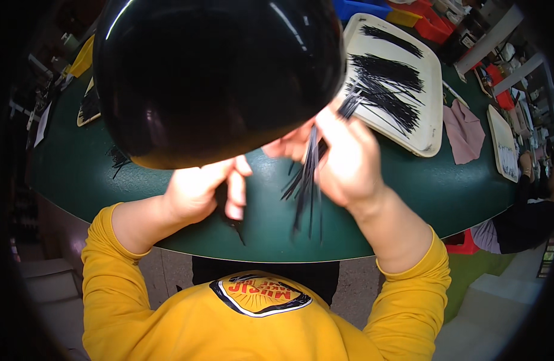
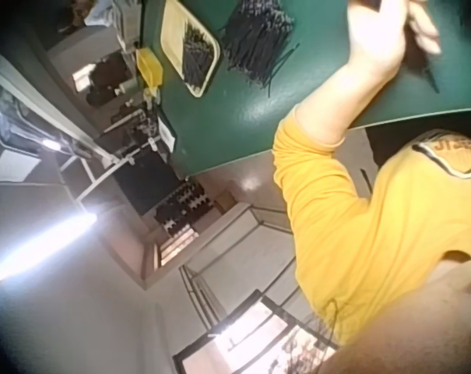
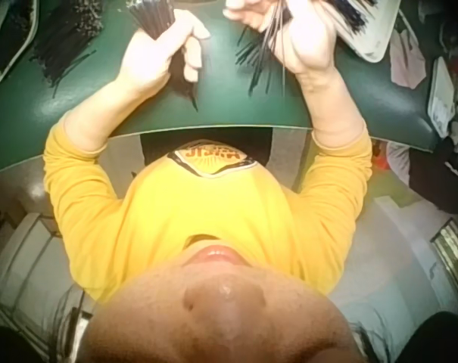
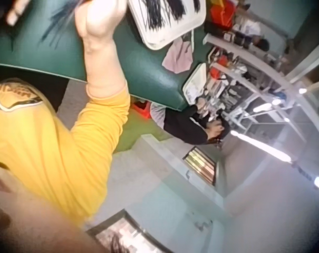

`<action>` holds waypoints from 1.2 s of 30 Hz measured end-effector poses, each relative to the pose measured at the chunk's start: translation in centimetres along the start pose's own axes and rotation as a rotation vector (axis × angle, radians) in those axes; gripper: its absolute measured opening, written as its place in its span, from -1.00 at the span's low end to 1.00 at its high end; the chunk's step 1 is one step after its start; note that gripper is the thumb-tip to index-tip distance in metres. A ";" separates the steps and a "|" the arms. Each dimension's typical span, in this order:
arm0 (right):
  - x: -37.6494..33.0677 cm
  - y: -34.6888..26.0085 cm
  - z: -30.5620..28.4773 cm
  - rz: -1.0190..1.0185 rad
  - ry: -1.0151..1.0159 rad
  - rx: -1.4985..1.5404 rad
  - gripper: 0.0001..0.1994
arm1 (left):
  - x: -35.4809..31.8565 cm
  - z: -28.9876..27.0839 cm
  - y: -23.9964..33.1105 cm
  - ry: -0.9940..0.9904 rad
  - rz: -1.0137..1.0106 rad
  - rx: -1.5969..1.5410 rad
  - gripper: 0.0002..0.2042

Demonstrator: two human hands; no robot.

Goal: Assembling bundles of black bristles by applying small white caps.

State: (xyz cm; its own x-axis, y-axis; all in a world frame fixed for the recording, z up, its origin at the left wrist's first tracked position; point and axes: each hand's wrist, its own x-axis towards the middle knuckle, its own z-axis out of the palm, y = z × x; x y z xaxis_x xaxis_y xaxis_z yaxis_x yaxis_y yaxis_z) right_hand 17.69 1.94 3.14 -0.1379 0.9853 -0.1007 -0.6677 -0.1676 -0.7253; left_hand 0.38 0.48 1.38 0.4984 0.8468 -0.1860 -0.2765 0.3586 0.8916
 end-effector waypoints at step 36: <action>5.1 -6.5 -5.7 -0.424 0.206 -1.682 -0.77 | -0.2 -0.8 -0.5 -0.073 0.136 -0.036 -0.82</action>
State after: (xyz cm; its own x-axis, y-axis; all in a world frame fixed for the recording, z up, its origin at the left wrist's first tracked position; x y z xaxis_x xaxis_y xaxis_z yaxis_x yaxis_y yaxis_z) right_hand 25.53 8.22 3.48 0.0067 0.9583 0.2858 0.8097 0.1625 -0.5639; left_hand -0.24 0.47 0.69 0.5121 0.8583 -0.0326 -0.3741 0.2571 0.8910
